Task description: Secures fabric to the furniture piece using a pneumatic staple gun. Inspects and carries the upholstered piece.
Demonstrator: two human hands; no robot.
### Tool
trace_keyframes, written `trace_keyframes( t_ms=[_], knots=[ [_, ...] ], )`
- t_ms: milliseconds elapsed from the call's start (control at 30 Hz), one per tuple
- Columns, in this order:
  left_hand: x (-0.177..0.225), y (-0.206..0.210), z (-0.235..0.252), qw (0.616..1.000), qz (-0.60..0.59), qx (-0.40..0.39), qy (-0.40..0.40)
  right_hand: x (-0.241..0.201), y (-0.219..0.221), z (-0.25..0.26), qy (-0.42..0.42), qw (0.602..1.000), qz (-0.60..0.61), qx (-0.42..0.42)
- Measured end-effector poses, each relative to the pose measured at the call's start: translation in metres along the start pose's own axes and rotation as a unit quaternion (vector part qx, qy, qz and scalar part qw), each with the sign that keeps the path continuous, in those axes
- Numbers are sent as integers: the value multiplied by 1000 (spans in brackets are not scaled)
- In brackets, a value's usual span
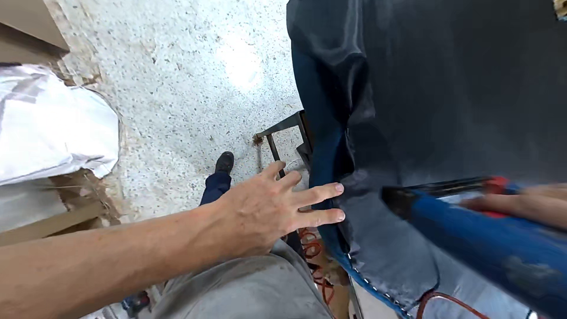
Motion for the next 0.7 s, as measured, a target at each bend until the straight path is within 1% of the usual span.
trace_keyframes(
  t_ms=[67, 100, 167, 300, 500, 633, 700],
  knots=[
    [-1, -1, -1, 1000, -12, 17, -5, 2, 17, 18, -109, 991, -26, 76],
    [-1, -1, -2, 1000, -14, 20, -9, 1, 24, 25, -142, 985, -27, 98],
    [-2, 0, -3, 1000, -20, 14, -12, 0, 36, 34, -173, 978, -17, 114],
    [-4, -1, -2, 999, -35, 36, -4, 0, 45, 41, -189, 976, 8, 110],
    [-8, -3, -3, 999, -30, 34, 0, -3, 44, 46, -191, 975, 17, 113],
    [-12, -6, 0, 999, -28, 23, 9, -8, 40, 51, -195, 971, -19, 136],
    [-12, -6, 1, 1000, -19, 19, 17, -9, 36, 42, -193, 968, -39, 155]
  ],
)
Point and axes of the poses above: each hand's wrist, its own z-axis towards the middle knuckle, its own y-axis out of the palm, x = y × z, the point moved 6 cm from there along z, towards the middle knuckle, and after that the axes turned 4 degrees about x, right-handed, at the moved point
